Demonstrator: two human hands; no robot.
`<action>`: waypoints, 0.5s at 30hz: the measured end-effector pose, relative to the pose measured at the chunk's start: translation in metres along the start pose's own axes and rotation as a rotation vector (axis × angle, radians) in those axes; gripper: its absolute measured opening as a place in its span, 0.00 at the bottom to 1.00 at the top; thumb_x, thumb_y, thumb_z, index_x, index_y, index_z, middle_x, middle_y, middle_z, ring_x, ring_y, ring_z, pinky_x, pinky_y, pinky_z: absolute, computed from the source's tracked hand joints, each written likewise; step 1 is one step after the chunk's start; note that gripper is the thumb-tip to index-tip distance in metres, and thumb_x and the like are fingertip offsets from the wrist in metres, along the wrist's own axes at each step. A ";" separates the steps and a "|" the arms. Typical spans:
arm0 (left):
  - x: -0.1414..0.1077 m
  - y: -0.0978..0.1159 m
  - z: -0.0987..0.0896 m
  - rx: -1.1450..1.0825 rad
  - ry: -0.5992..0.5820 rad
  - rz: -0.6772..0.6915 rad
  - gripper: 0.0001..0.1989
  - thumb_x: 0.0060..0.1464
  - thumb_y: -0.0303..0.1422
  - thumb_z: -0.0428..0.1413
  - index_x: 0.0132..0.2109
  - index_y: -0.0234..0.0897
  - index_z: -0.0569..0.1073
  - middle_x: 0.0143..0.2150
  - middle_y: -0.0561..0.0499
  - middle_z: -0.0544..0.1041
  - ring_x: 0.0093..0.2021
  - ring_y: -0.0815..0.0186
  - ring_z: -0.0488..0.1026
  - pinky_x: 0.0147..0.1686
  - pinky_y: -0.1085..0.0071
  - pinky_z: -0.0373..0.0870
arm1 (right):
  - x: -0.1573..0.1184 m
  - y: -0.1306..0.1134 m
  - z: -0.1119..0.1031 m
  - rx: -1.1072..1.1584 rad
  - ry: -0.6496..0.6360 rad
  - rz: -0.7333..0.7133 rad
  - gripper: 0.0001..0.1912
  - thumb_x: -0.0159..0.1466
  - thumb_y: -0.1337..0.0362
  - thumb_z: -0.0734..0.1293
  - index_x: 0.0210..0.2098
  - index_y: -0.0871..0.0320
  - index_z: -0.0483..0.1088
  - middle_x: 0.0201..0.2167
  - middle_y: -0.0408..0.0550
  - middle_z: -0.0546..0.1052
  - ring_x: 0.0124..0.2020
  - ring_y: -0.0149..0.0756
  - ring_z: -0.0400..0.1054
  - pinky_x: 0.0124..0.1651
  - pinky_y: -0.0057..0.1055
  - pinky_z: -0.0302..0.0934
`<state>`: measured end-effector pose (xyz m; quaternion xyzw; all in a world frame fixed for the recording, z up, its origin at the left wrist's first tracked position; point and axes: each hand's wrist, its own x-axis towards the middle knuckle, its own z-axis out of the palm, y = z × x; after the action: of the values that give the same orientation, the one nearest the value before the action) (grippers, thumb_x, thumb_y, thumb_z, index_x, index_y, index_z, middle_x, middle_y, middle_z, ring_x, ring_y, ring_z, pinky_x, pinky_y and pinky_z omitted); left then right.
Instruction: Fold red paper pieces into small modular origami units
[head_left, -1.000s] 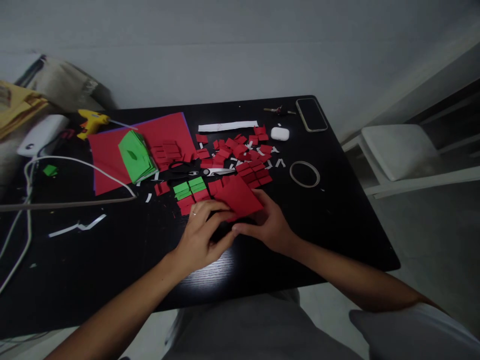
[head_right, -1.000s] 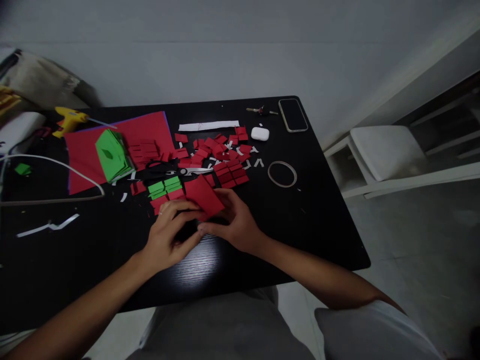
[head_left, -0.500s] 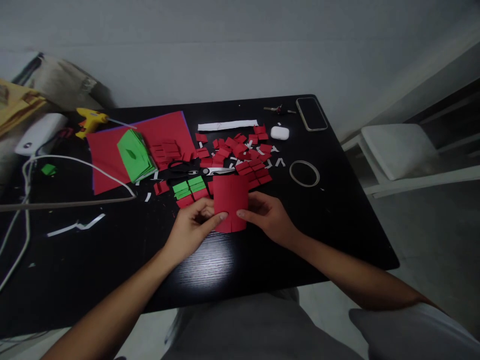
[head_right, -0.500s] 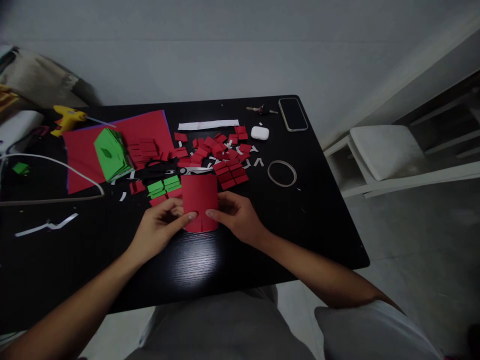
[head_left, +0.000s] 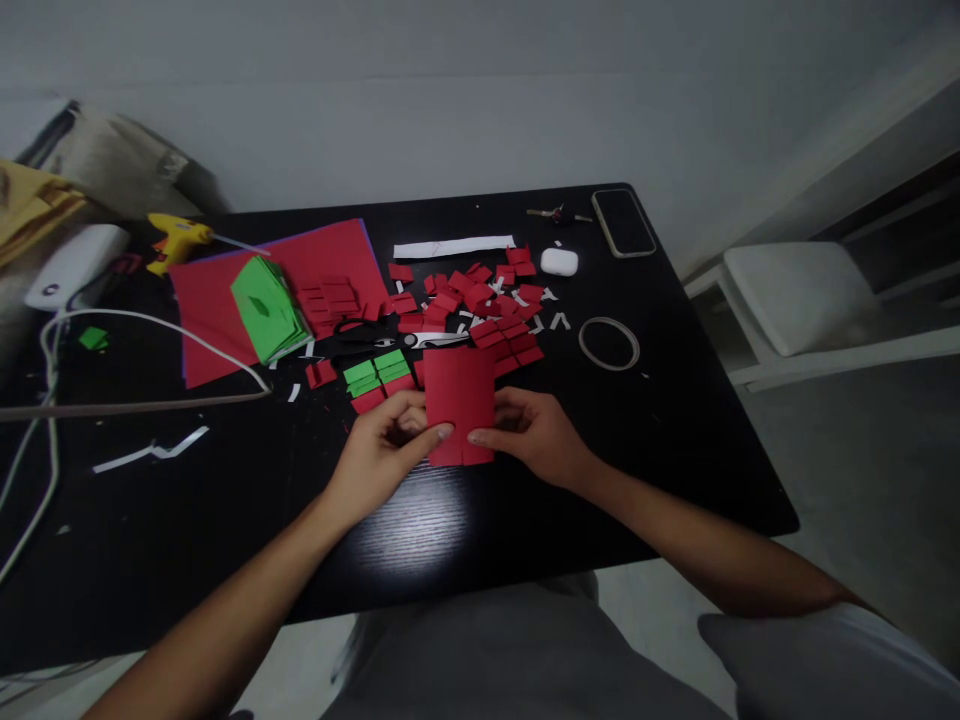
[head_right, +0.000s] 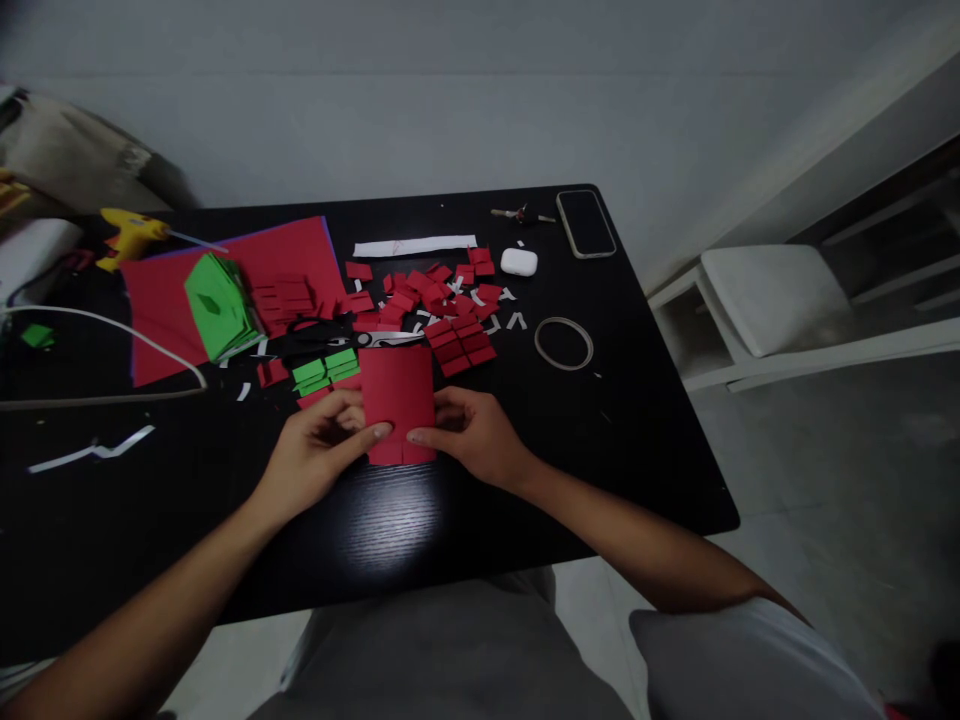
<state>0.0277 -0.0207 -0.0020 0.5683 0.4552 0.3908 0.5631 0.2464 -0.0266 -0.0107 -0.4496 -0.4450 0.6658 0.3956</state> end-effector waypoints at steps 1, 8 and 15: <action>0.000 0.000 0.000 -0.010 -0.017 -0.008 0.11 0.56 0.38 0.67 0.42 0.38 0.77 0.29 0.54 0.77 0.28 0.70 0.73 0.32 0.73 0.73 | 0.000 -0.001 0.000 0.009 -0.013 -0.004 0.20 0.51 0.57 0.83 0.40 0.55 0.79 0.38 0.45 0.85 0.38 0.39 0.81 0.46 0.36 0.76; -0.004 0.001 0.001 0.029 -0.070 -0.023 0.09 0.60 0.38 0.64 0.43 0.39 0.76 0.28 0.56 0.73 0.28 0.70 0.69 0.30 0.74 0.68 | -0.003 -0.003 0.002 -0.030 0.029 -0.064 0.14 0.59 0.56 0.79 0.40 0.55 0.79 0.37 0.45 0.84 0.40 0.38 0.79 0.46 0.34 0.73; -0.002 0.006 0.005 0.048 0.040 0.081 0.09 0.59 0.37 0.65 0.39 0.38 0.74 0.27 0.57 0.71 0.27 0.72 0.66 0.29 0.75 0.66 | -0.005 -0.004 0.002 -0.045 0.014 -0.102 0.12 0.60 0.56 0.78 0.40 0.54 0.79 0.35 0.43 0.83 0.38 0.36 0.78 0.43 0.32 0.72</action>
<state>0.0327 -0.0242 0.0039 0.5918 0.4523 0.4136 0.5236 0.2462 -0.0307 -0.0047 -0.4398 -0.4797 0.6314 0.4217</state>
